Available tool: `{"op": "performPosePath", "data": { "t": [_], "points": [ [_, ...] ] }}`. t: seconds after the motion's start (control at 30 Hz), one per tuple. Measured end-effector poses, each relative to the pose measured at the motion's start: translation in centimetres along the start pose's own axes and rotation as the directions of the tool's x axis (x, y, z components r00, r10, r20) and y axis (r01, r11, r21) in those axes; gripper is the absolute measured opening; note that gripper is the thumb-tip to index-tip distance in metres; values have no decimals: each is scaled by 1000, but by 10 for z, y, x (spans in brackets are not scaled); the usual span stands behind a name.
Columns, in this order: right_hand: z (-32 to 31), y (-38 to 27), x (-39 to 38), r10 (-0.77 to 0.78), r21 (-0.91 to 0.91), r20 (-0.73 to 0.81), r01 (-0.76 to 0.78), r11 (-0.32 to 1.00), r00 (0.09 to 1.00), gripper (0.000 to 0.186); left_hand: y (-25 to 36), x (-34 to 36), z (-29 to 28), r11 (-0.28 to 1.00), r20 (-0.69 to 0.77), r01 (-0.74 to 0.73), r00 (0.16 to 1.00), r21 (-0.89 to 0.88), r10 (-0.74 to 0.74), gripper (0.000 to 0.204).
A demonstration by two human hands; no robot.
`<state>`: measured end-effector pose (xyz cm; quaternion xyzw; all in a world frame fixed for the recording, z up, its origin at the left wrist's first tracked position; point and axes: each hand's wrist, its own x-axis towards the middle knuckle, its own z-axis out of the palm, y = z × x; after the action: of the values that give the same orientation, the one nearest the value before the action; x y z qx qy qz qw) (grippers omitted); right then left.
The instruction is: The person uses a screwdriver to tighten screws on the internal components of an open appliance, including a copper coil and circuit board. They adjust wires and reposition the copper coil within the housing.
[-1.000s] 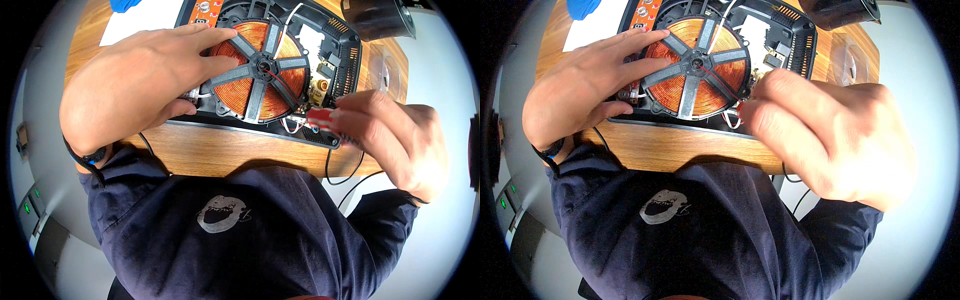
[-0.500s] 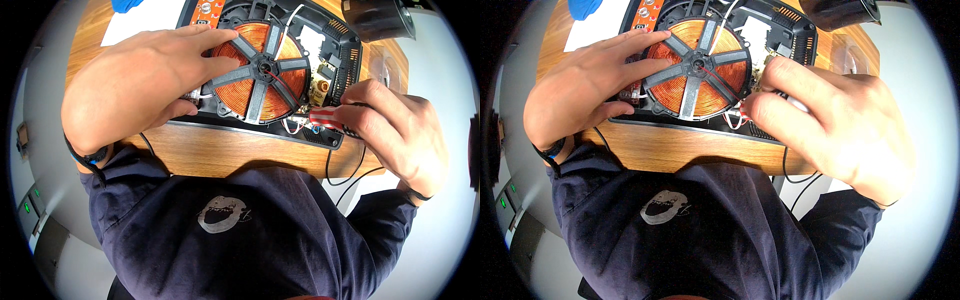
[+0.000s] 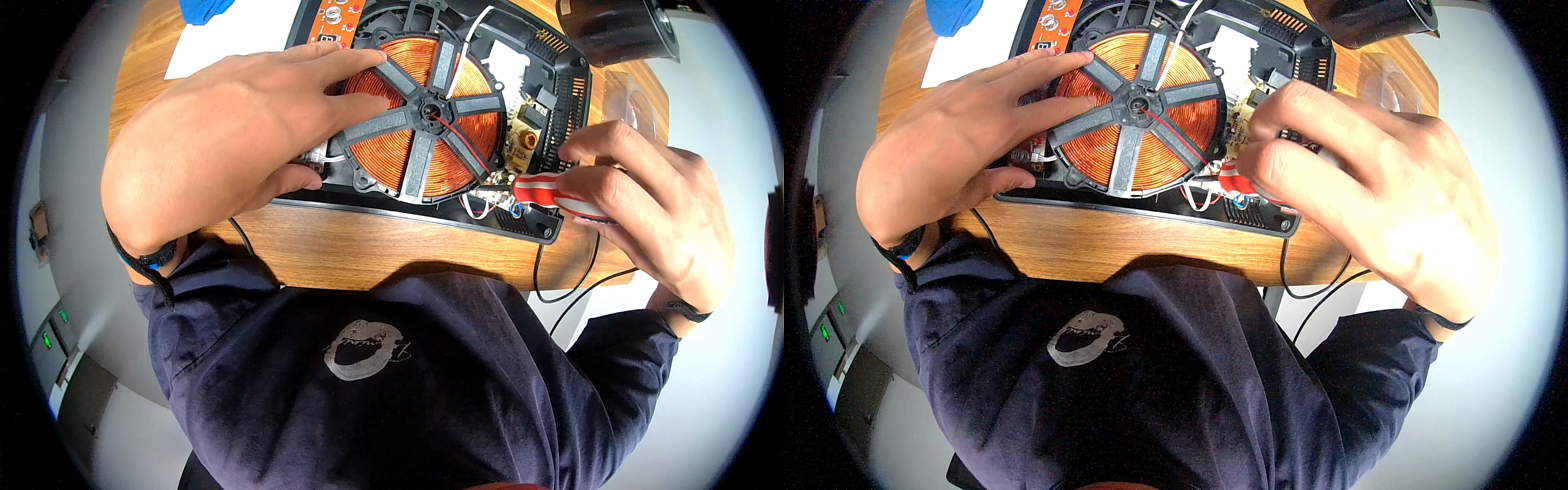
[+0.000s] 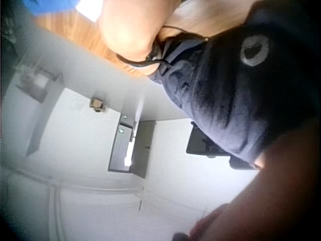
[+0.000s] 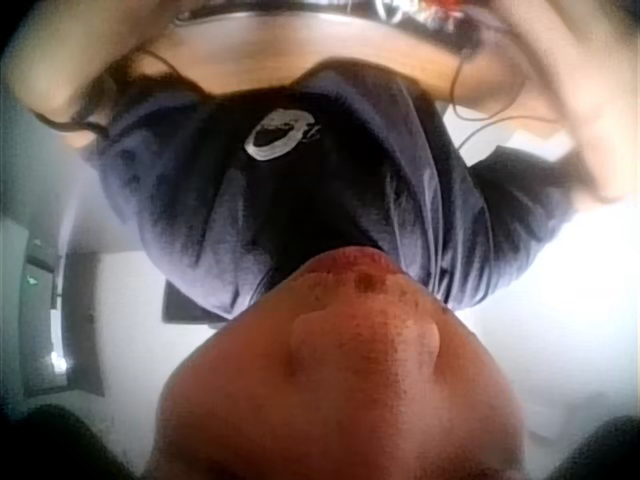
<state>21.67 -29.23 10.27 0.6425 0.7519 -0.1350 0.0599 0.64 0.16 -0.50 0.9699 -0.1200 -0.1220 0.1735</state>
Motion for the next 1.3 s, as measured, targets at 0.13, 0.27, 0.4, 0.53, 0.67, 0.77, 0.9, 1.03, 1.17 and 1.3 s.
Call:
{"op": "performPosePath", "data": {
  "t": [0.13,0.27,0.4,0.53,0.67,0.77,0.9,1.03,1.17,1.3],
  "points": [
    [2,4,0,-69,-29,-31,68,997,997,29,-1,1,0,1000,4,-1,1000,-18,2,100],
    [-2,2,2,-85,-10,-47,84,996,995,33,-2,1,-1,999,10,11,1000,-34,-11,100],
    [-7,-4,3,-76,-60,-29,74,995,997,41,-3,0,-3,1000,9,9,1000,-28,-9,101],
    [-4,-2,-3,-6,-21,-1,6,1000,1000,53,-3,1,-2,1000,-3,-4,1000,-17,4,103],
    [-3,8,-4,66,81,12,-66,994,998,63,0,-1,-4,1000,-4,10,1000,-12,-10,103],
    [0,11,-7,69,45,10,-70,997,998,63,-2,0,-2,1000,-4,3,1000,-18,-3,102],
    [-2,8,-7,48,26,4,-48,999,999,57,-4,2,-3,1000,7,10,1000,-14,-10,101],
    [-5,6,-8,-5,51,-11,6,999,1000,44,-3,1,-4,1000,13,15,1000,-15,-15,101],
    [-7,6,-11,-38,80,0,38,996,999,35,-1,1,-4,1000,7,17,1000,-22,-16,102],
    [-7,3,-10,-40,74,-17,41,996,999,34,2,3,-3,1000,5,27,1000,-16,-27,102]
  ]
}}
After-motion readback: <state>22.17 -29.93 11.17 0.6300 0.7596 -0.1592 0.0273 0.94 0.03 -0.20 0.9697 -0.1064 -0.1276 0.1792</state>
